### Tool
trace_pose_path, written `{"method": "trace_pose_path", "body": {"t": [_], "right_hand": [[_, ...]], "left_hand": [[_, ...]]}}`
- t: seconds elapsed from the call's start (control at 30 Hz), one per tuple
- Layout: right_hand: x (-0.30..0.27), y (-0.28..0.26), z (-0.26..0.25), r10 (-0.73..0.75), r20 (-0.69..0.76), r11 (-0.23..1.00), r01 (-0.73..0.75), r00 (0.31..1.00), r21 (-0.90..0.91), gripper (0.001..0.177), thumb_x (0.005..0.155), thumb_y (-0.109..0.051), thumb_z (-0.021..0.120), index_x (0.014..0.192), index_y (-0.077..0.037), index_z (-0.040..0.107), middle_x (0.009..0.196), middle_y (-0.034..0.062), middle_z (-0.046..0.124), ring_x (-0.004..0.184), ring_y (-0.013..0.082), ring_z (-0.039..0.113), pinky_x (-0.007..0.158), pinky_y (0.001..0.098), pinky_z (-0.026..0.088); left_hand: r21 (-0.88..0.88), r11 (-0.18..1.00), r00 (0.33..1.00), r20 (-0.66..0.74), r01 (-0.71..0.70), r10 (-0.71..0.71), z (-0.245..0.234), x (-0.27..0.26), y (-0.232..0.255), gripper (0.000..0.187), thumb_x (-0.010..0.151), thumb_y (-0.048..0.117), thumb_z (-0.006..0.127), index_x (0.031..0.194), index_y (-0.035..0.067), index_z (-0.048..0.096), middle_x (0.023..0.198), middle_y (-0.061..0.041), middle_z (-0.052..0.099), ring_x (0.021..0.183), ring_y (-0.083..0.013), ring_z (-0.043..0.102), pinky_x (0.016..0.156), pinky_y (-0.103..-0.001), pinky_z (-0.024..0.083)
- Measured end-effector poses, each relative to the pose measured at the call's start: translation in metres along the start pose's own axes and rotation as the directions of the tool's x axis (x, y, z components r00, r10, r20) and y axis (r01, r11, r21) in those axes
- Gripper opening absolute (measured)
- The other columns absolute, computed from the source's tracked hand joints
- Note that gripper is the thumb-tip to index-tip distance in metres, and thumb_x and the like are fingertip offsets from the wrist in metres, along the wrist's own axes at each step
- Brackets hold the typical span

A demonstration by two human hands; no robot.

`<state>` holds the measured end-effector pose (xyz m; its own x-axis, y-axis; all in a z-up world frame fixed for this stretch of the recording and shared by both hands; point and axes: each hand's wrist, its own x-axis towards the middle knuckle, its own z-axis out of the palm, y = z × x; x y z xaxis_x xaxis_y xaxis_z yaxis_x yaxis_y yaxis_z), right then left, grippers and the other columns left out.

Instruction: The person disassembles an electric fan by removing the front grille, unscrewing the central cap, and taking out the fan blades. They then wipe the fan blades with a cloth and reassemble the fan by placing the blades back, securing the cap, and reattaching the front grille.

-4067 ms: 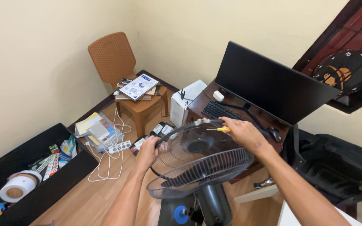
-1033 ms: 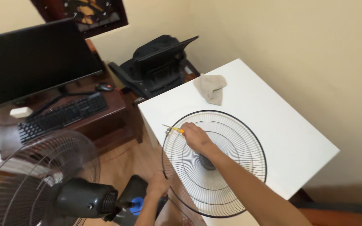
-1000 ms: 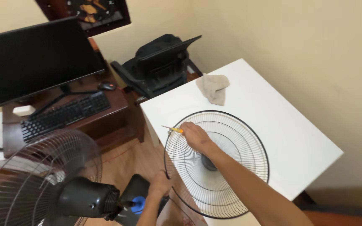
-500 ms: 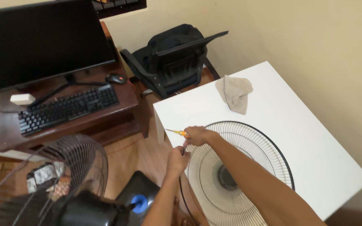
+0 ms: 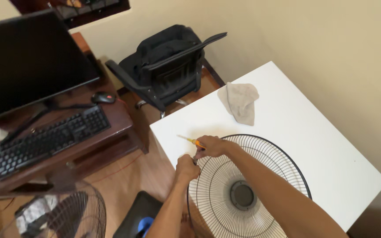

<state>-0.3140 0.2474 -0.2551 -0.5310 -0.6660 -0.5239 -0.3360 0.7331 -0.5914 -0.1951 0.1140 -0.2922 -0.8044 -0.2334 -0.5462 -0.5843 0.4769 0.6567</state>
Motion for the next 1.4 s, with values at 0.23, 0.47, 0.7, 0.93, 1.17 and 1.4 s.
{"method": "trace_pose_path", "body": {"t": [0.23, 0.47, 0.7, 0.93, 1.17, 1.4], "right_hand": [[-0.006, 0.026, -0.02, -0.065, -0.144, 0.998, 0.062, 0.987, -0.024, 0.019, 0.086, -0.014, 0.074, 0.097, -0.003, 0.062, 0.098, 0.0118, 0.078, 0.093, 0.0291, 0.074, 0.083, 0.0402, 0.056], [-0.038, 0.057, -0.024, 0.002, -0.523, 0.968, -0.134, 0.852, -0.214, 0.011, 0.088, -0.007, 0.064, 0.098, -0.004, 0.061, 0.09, 0.0143, 0.074, 0.089, 0.0367, 0.07, 0.077, 0.0487, 0.053], [-0.091, 0.084, -0.04, 0.268, -0.584, 0.962, -0.25, 0.766, 0.113, 0.021, 0.093, -0.018, 0.069, 0.099, 0.0, 0.06, 0.091, 0.0209, 0.071, 0.085, 0.0384, 0.069, 0.076, 0.0488, 0.053], [-0.144, 0.083, -0.057, 0.329, -0.592, 0.943, -0.289, 0.736, 0.166, 0.016, 0.096, -0.015, 0.066, 0.103, 0.0, 0.064, 0.093, 0.0208, 0.074, 0.083, 0.0357, 0.07, 0.076, 0.0457, 0.054], [-0.204, 0.106, -0.071, 0.396, -0.595, 0.905, -0.187, 0.699, 0.382, 0.016, 0.096, -0.016, 0.064, 0.103, -0.002, 0.066, 0.106, 0.0092, 0.079, 0.094, 0.0217, 0.075, 0.084, 0.0367, 0.057], [-0.241, 0.17, -0.04, 0.569, -0.527, 0.822, -0.437, 0.632, 0.364, 0.023, 0.102, -0.024, 0.062, 0.109, -0.002, 0.061, 0.105, 0.0156, 0.076, 0.094, 0.0275, 0.074, 0.084, 0.0402, 0.056]], "left_hand": [[-0.17, 0.981, 0.979, 0.196, 0.093, -0.059, -0.008, 0.027, 0.026, 0.015, 0.08, -0.004, 0.076, 0.089, -0.009, 0.065, 0.073, -0.018, 0.073, 0.059, -0.0203, 0.074, 0.051, -0.031, 0.061], [-0.149, 0.979, 0.983, 0.094, -0.14, 0.155, -0.006, 0.038, 0.057, 0.027, 0.082, 0.017, 0.08, 0.095, -0.004, 0.069, 0.086, -0.018, 0.077, 0.077, -0.026, 0.075, 0.071, -0.038, 0.06], [0.112, 0.972, 0.974, 0.117, -0.206, 0.193, 0.021, 0.037, 0.106, 0.023, 0.089, 0.02, 0.073, 0.104, 0.002, 0.074, 0.104, -0.019, 0.075, 0.101, -0.0359, 0.073, 0.089, -0.044, 0.058], [0.202, 0.931, 0.952, 0.096, -0.303, 0.29, 0.054, 0.03, 0.135, 0.02, 0.09, 0.011, 0.072, 0.102, -0.004, 0.067, 0.104, -0.024, 0.073, 0.103, -0.0397, 0.072, 0.086, -0.047, 0.057], [0.133, 0.934, 0.933, 0.191, -0.332, 0.305, 0.057, 0.016, 0.175, 0.026, 0.088, 0.021, 0.076, 0.105, 0.002, 0.073, 0.106, -0.02, 0.075, 0.102, -0.0348, 0.073, 0.09, -0.042, 0.056], [-0.023, 0.94, 0.928, 0.154, -0.34, 0.34, 0.087, 0.045, 0.142, 0.021, 0.09, 0.017, 0.071, 0.098, 0.0, 0.081, 0.088, -0.016, 0.079, 0.08, -0.0248, 0.074, 0.074, -0.036, 0.058]]}}
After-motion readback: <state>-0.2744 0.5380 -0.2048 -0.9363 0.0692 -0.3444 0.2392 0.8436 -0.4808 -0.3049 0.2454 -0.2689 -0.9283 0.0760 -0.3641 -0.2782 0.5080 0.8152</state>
